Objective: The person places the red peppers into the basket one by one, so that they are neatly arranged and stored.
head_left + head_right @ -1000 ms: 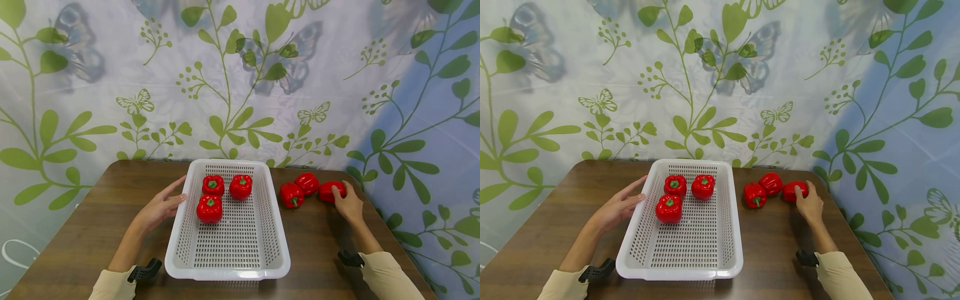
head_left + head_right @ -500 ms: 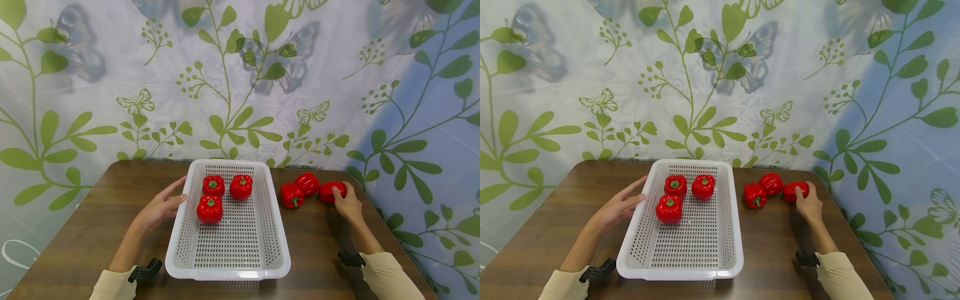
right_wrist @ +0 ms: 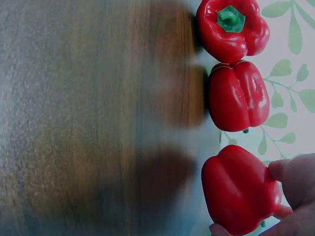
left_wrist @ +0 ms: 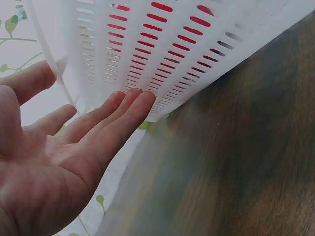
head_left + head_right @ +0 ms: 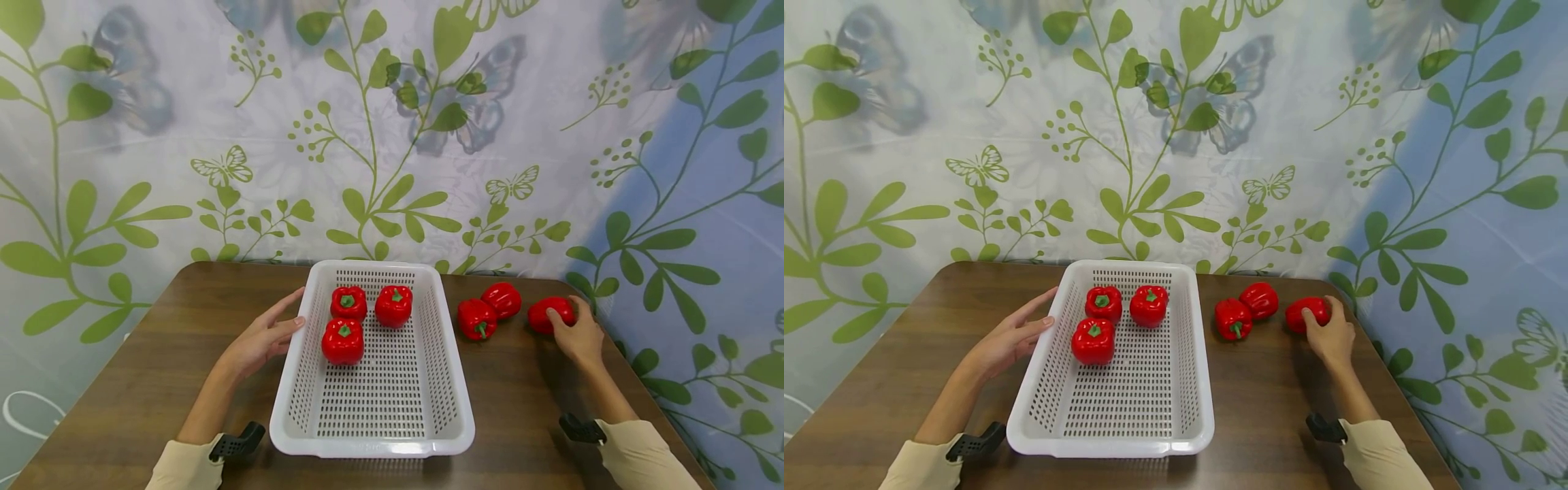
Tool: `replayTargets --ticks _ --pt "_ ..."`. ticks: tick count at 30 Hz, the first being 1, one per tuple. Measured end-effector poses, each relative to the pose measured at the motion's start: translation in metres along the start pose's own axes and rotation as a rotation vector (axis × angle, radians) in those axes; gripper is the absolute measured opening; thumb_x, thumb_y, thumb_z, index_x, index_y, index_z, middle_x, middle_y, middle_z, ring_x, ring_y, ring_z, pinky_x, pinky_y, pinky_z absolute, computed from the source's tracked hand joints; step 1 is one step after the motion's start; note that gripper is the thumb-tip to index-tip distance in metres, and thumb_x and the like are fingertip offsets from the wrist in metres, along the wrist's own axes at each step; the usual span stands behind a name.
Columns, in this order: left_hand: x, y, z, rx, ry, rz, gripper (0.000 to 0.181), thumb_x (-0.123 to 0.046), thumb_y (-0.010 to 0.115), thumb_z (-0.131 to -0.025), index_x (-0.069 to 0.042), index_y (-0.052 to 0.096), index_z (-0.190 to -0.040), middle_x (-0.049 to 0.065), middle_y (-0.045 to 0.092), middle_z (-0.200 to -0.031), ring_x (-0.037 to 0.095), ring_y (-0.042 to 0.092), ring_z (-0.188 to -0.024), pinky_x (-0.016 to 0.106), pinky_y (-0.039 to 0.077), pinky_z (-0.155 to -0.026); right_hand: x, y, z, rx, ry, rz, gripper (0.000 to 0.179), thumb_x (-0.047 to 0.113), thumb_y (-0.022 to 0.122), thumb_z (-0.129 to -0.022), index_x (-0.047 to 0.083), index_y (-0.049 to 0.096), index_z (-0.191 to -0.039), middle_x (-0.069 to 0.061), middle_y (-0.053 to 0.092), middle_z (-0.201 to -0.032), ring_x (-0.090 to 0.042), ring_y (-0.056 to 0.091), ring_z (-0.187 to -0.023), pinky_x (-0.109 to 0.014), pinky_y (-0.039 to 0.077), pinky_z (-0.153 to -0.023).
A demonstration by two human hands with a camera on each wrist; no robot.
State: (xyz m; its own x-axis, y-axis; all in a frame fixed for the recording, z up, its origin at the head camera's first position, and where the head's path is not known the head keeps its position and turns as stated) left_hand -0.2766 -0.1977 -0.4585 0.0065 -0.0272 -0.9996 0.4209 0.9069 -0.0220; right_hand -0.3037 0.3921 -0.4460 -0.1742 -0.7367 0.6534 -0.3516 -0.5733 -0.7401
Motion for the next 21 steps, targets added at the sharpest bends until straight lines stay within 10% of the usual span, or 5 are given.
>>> replayTargets --ticks 21 --pt "-0.001 -0.001 0.0 -0.012 -0.012 0.01 0.069 -0.025 0.054 -0.105 -0.032 0.018 -0.163 0.025 0.043 -0.155 0.038 0.063 -0.126 0.051 0.058 -0.094 0.03 -0.009 0.009 -0.03 -0.055 0.033 0.083 0.033 0.071 -0.091 -0.006 0.033 -0.153 -0.035 0.046 -0.147 -0.054 0.042 -0.132 -0.071 0.032 -0.109"
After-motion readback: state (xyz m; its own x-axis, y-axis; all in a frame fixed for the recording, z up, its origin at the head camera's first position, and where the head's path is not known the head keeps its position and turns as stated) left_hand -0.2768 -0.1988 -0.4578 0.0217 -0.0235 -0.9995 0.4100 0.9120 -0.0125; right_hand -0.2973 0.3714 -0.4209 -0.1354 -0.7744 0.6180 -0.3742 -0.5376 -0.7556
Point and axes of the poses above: each hand's wrist, its own z-axis away from the middle knuckle, its own y-axis out of the palm, x = y × z, the point moved 3 cm from there along -z, towards the middle knuckle
